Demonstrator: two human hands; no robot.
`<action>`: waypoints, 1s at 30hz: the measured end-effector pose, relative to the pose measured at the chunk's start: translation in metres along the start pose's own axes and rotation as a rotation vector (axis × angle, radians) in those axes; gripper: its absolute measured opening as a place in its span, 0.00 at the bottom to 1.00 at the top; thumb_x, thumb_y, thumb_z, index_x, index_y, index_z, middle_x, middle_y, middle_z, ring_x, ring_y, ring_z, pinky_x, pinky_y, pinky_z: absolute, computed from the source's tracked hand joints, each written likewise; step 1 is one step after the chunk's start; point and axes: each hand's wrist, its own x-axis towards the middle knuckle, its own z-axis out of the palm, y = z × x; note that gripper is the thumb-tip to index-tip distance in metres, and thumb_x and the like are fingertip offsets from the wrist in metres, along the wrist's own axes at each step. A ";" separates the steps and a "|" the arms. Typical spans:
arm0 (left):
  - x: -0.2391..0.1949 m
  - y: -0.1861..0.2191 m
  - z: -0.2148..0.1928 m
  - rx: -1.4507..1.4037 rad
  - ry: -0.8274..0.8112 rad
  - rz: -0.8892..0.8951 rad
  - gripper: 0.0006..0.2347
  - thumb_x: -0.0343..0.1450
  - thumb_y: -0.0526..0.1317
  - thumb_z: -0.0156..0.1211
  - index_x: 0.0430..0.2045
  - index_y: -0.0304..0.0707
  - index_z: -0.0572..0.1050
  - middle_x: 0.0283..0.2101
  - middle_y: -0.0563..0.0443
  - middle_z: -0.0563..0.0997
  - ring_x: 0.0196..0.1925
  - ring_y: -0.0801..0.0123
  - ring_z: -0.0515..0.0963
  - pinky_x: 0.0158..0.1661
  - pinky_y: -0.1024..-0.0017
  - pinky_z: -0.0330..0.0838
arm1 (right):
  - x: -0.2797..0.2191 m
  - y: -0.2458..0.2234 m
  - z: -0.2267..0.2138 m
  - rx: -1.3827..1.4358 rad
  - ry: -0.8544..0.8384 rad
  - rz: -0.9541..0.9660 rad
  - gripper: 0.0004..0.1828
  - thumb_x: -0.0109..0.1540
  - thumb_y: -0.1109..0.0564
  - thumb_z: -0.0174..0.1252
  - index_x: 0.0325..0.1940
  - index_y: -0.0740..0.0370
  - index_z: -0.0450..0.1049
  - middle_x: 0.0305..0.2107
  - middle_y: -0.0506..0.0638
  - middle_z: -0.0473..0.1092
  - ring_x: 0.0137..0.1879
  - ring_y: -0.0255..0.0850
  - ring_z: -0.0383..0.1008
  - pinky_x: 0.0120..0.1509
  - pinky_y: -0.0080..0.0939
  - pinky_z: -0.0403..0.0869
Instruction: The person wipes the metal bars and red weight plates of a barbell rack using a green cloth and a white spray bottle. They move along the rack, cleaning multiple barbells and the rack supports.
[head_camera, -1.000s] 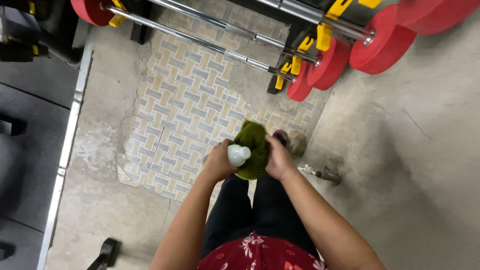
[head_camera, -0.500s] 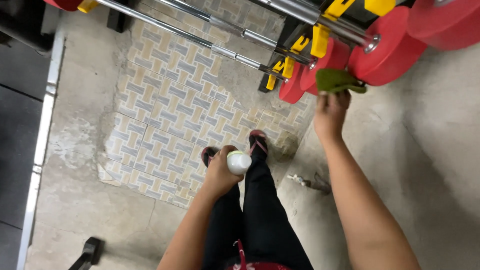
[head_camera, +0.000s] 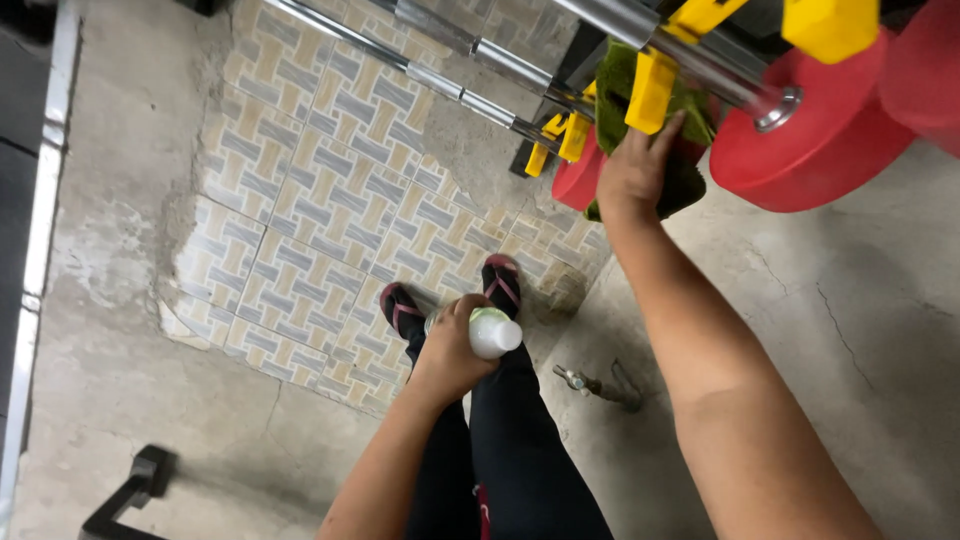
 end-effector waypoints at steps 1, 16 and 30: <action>0.000 0.000 0.002 -0.005 -0.001 -0.004 0.30 0.53 0.35 0.73 0.51 0.41 0.72 0.53 0.36 0.78 0.58 0.41 0.75 0.57 0.53 0.71 | -0.008 -0.007 0.012 -0.003 -0.002 -0.005 0.34 0.68 0.39 0.45 0.69 0.66 0.69 0.72 0.57 0.59 0.79 0.60 0.45 0.76 0.77 0.39; 0.005 -0.013 -0.015 -0.063 0.051 -0.023 0.29 0.53 0.36 0.73 0.50 0.41 0.71 0.52 0.36 0.78 0.58 0.41 0.76 0.57 0.54 0.71 | -0.109 -0.095 0.097 2.158 -0.696 0.575 0.22 0.70 0.44 0.46 0.54 0.62 0.76 0.48 0.58 0.77 0.54 0.51 0.78 0.60 0.55 0.76; 0.037 -0.076 0.002 -0.055 0.054 -0.053 0.29 0.53 0.35 0.74 0.51 0.42 0.71 0.53 0.37 0.77 0.60 0.41 0.73 0.59 0.52 0.68 | -0.110 -0.104 0.198 3.890 -0.106 0.437 0.21 0.80 0.48 0.38 0.61 0.66 0.70 0.57 0.56 0.72 0.66 0.53 0.73 0.74 0.55 0.71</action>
